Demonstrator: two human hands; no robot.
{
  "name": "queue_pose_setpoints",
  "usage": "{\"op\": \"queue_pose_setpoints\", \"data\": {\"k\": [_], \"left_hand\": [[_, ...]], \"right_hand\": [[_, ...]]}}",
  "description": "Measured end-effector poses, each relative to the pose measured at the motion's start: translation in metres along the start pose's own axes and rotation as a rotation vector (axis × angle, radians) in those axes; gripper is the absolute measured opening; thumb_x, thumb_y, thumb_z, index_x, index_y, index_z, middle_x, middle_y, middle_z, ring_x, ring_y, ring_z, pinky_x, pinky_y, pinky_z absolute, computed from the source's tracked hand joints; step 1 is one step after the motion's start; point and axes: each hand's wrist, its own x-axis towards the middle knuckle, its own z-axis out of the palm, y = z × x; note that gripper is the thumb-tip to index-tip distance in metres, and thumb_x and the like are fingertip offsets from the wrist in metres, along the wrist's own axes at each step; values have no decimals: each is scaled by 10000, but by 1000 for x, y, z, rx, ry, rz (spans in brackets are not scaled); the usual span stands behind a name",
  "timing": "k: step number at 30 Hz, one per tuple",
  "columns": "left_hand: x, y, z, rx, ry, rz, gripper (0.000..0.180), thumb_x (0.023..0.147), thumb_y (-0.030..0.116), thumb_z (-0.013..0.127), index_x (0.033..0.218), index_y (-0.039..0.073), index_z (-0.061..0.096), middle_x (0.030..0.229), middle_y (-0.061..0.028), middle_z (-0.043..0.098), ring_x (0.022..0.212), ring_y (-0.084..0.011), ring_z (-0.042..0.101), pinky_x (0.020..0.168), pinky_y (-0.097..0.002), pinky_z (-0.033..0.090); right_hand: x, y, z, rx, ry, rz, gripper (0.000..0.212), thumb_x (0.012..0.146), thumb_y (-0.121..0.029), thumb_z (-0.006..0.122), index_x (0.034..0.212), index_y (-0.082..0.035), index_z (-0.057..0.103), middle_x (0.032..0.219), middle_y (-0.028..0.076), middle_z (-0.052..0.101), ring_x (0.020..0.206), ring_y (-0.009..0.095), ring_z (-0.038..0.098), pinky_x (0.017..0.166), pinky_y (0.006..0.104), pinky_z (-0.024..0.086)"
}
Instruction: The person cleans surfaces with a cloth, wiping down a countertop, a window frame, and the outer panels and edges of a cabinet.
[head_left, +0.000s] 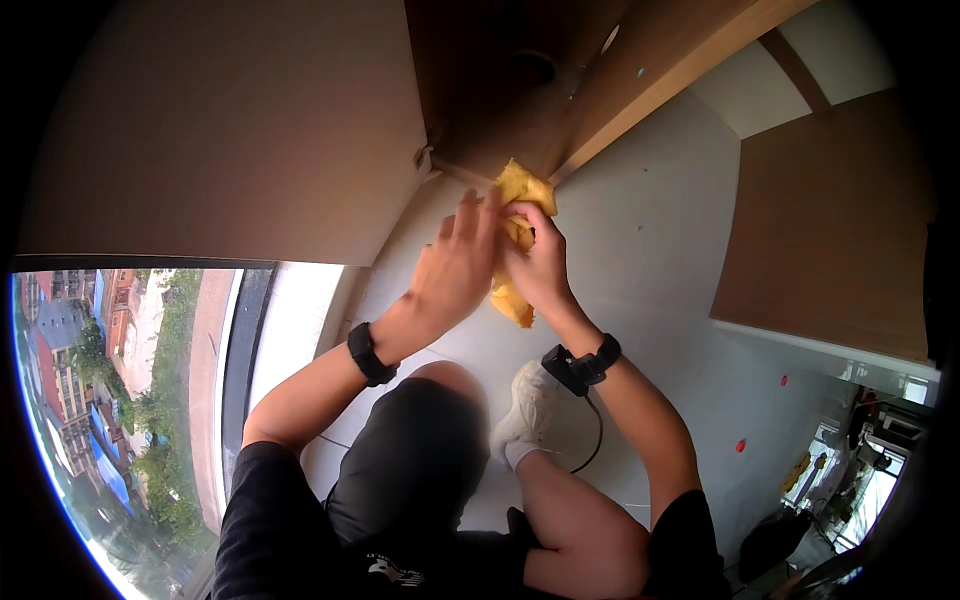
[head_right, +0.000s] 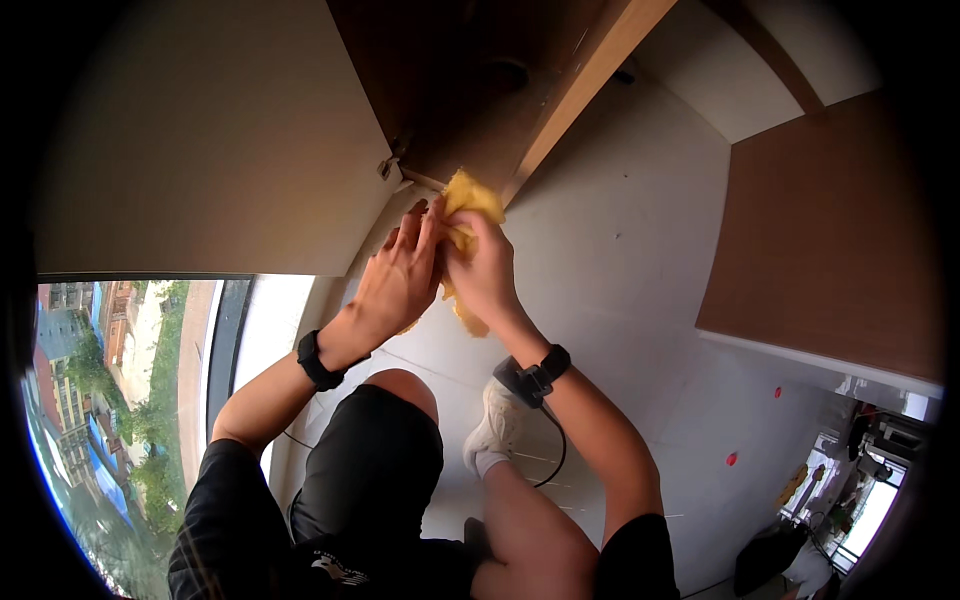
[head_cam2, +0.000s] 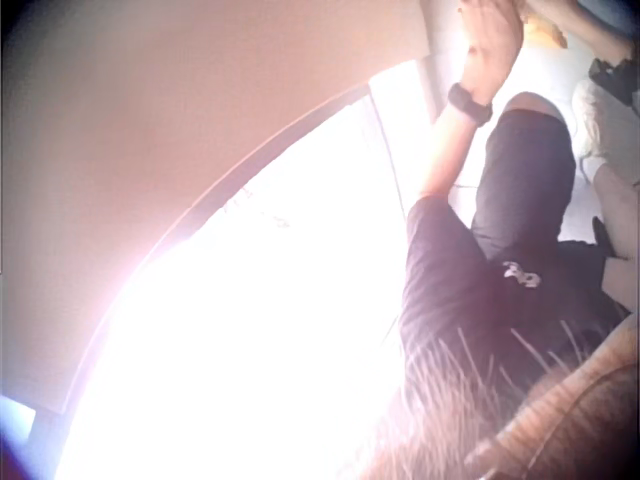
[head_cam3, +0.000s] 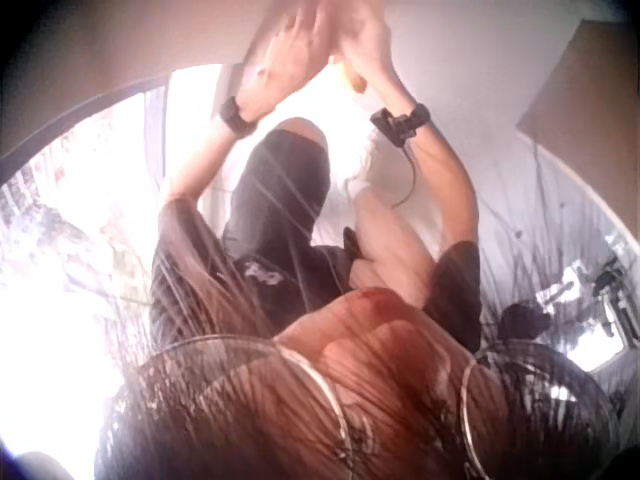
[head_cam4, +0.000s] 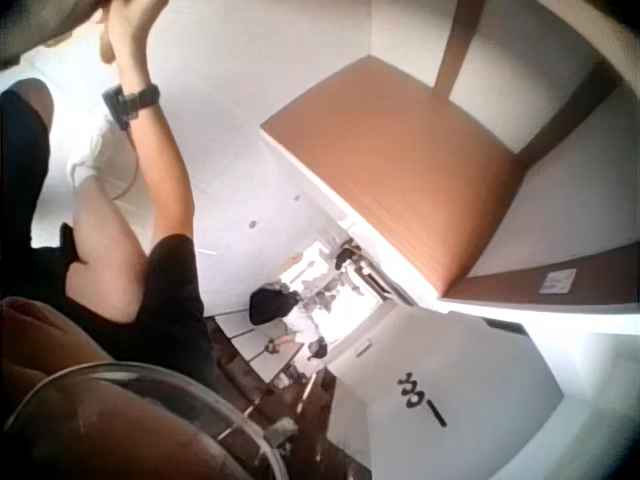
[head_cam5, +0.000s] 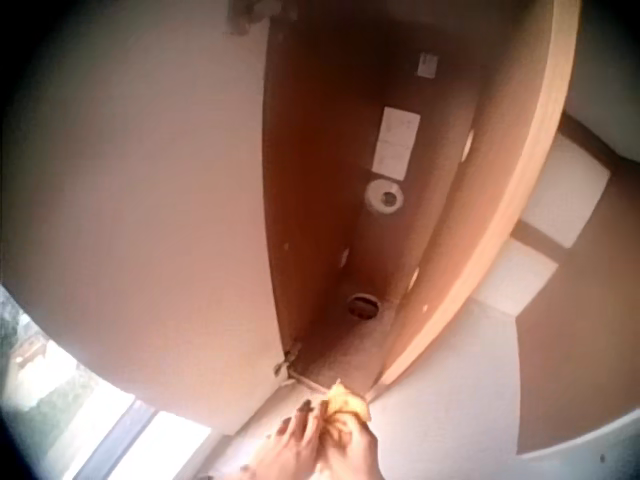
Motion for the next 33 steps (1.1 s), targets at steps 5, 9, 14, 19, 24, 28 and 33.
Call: {"op": "queue_pose_setpoints", "data": {"k": [5, 9, 14, 19, 24, 28, 33], "left_hand": [[17, -15, 13, -304, -75, -42, 612, 799, 46, 586, 1369, 76, 365, 1051, -211, 573, 842, -420, 619, 715, -460, 522], [26, -24, 6, -232, 68, -97, 477, 751, 33, 596, 1218, 87, 517, 1015, -165, 623, 835, -400, 631, 707, -453, 528], [43, -32, -10, -135, -89, -302, 401, 773, 123, 577, 1151, -6, 544, 868, -240, 651, 727, -420, 641, 666, -462, 536], [65, -60, 37, -238, -136, -297, 292, 835, 215, 530, 1019, -8, 566, 862, -242, 646, 738, -422, 643, 644, -483, 534], [78, -60, 51, -54, -125, -301, 296, 830, 281, 565, 945, 12, 608, 847, -210, 654, 699, -367, 654, 570, -430, 533], [79, -71, 35, 121, -280, -115, 335, 808, 318, 579, 919, 4, 620, 783, -174, 666, 649, -317, 645, 549, -410, 509], [62, -70, 34, 202, -215, 78, 329, 798, 331, 598, 881, 12, 610, 804, -179, 644, 746, -322, 632, 654, -434, 507]], "right_hand": [[13, 7, -6, 212, -55, 60, 265, 823, -25, 629, 1079, 1, 565, 1015, 116, 644, 954, 229, 626, 852, 312, 479], [20, 2, -4, 249, -175, -14, 408, 813, -10, 616, 1204, -17, 500, 1174, 129, 561, 1106, 250, 548, 954, 330, 424], [26, 3, 6, -160, -144, -274, 640, 734, 88, 542, 1340, -30, 374, 1325, 177, 424, 1251, 312, 419, 1038, 368, 366], [30, -3, -1, -532, -205, -428, 666, 740, 82, 577, 1358, 54, 329, 1420, 207, 305, 1274, 450, 343, 1037, 481, 365], [37, 17, 2, -996, -184, -582, 583, 810, -59, 585, 1330, 93, 369, 1443, 204, 282, 1339, 445, 277, 1035, 495, 369], [46, 21, 25, -889, -260, -582, 694, 742, -85, 700, 1324, 96, 370, 1413, 212, 330, 1272, 410, 386, 1011, 459, 411], [42, 21, 24, -490, -366, -661, 742, 698, 27, 658, 1333, 132, 289, 1376, 298, 319, 1230, 430, 419, 1007, 481, 389]]}}
